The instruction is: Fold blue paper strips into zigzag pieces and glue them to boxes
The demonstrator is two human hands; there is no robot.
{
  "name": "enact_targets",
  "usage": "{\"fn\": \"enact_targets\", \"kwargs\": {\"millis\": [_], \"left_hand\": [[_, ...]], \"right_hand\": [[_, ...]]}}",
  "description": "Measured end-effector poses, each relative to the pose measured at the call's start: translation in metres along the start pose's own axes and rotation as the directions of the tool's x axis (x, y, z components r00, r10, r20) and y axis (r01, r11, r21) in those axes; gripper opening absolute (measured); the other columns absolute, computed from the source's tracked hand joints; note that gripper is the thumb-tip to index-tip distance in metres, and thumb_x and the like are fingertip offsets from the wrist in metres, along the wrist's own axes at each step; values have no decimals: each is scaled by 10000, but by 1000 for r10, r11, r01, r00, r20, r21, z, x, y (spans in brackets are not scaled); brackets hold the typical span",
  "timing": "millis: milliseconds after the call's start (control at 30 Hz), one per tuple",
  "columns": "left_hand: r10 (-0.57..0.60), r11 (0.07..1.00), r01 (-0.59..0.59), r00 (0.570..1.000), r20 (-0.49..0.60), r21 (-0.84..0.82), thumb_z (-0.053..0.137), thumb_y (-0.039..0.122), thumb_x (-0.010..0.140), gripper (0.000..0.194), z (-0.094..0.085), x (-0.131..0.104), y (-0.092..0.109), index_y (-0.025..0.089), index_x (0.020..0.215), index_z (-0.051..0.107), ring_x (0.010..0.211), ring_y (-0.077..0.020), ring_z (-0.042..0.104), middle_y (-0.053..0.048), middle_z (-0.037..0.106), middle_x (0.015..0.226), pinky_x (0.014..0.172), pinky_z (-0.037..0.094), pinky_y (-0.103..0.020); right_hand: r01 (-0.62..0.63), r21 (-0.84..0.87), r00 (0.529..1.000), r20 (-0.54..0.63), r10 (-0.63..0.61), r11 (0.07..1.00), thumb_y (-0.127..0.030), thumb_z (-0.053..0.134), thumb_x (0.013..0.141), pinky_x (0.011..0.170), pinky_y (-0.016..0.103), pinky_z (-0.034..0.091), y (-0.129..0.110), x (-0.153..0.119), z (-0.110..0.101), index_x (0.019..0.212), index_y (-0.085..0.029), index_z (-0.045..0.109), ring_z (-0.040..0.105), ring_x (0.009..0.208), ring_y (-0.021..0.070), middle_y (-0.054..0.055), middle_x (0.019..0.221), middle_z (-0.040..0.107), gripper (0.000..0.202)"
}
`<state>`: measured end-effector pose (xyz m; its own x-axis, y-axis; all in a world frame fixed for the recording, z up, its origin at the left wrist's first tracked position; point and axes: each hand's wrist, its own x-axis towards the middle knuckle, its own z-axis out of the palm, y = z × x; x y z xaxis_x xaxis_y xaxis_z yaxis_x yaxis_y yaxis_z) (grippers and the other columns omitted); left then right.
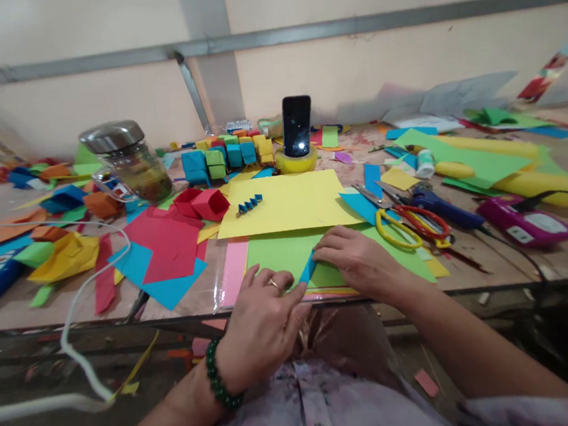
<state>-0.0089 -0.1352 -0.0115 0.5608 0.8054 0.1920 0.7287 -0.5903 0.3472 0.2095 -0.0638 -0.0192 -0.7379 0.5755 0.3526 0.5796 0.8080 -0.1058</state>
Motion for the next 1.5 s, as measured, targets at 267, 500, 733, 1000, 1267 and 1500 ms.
{"fn": "enact_targets", "kwargs": {"millis": [267,500,733,1000,1267,1500], "left_hand": [[140,988,-145,984,108,46,340,379,944,438,-4,3,-2,107,1216,550,1032,-277,455,-107,579,1252,940,331,-472],[174,984,-178,975,136,19,343,486,924,488,-11,6,-6,128,1152,583,990,-277,469,-118,617,1152,909,351,-470],[214,977,-212,972,102,-28,309,591,895,577,-6,19,-10,125,1073,599,1033,-283,465,-131,609,1133,940,353,-455],[186,979,-179,980,74,-95,333,563,899,596,6,10,-13,132,1275,499,1073,-291,431,-114,529,1306,974,332,-468],[118,985,-115,993,16,-130,357,574,888,565,7,10,-11,149,1202,559,1037,-280,442,-106,572,1187,972,324,-459],[118,987,-111,991,57,-113,377,502,910,467,-2,16,-10,181,1191,569,1034,-263,441,-76,584,1186,963,312,-459]], "right_hand": [[120,0,990,69,-120,993,-141,478,886,837,371,454,-21,-5,1,1028,-161,653,530,953,216,84,961,683,226],[110,41,994,20,-111,993,-85,468,854,812,342,491,-12,-7,1,1026,-132,674,557,909,207,95,958,678,272],[52,3,998,-31,-52,999,-15,432,804,778,327,488,7,-10,4,1013,-132,682,544,880,200,94,918,683,347],[37,-30,999,-4,-37,999,-19,453,797,778,314,458,10,-11,6,1041,-155,682,515,859,192,81,916,683,361],[-20,-172,1000,18,24,985,-87,542,795,829,373,461,3,-3,2,978,-186,717,512,957,238,102,984,663,272],[-98,-193,986,-148,70,976,-7,490,768,971,419,428,1,-8,-7,1112,-190,677,459,1157,263,128,1281,548,433]]}}
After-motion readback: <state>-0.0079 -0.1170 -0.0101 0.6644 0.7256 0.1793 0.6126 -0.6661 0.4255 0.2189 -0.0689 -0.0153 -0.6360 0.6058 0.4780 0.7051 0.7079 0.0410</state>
